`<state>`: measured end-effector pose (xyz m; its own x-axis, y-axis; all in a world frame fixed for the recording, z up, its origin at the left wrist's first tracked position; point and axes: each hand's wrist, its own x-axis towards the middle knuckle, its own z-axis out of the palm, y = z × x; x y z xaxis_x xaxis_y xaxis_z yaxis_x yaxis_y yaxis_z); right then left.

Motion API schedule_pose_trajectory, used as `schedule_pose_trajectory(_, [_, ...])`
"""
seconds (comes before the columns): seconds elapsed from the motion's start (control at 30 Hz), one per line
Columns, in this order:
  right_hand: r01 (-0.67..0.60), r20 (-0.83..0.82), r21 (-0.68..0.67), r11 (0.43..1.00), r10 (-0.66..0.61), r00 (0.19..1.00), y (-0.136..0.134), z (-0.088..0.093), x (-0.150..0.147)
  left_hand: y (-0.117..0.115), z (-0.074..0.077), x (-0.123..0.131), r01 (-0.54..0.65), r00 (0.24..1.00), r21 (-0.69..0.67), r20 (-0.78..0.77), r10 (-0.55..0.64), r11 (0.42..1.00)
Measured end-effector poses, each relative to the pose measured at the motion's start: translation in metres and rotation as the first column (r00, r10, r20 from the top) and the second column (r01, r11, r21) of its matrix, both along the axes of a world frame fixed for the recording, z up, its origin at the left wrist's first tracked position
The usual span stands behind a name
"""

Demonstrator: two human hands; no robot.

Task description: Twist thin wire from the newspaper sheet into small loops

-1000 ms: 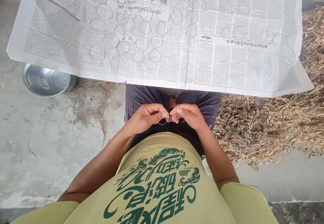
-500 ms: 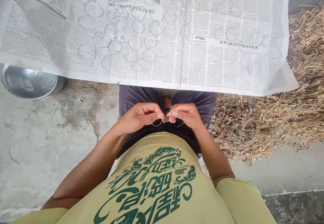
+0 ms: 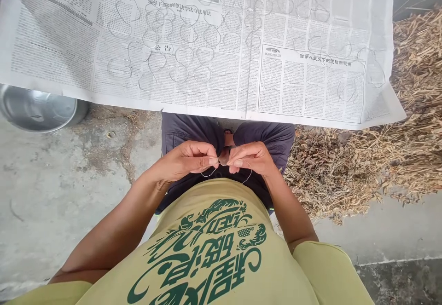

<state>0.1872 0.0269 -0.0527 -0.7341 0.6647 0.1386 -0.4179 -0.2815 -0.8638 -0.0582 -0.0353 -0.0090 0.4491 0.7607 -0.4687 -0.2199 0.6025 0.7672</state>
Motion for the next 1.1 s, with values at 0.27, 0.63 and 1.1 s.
schedule_pose_trajectory(0.27, [0.027,-0.027,0.001,1.0,-0.027,0.999,-0.004,-0.003,-0.002,-0.002,-0.007,0.004,-0.028,0.997,-0.033,0.07,0.03,0.999])
schedule_pose_trajectory(0.63, [0.033,0.017,-0.01,0.999,-0.032,0.999,-0.006,-0.007,0.001,-0.001,-0.012,0.004,-0.053,0.997,-0.031,0.062,0.055,0.998])
schedule_pose_trajectory(1.1, [0.2,0.026,-0.013,0.98,-0.199,0.98,-0.015,-0.001,0.0,-0.009,-0.015,-0.006,-0.069,0.996,-0.017,0.055,0.07,0.997])
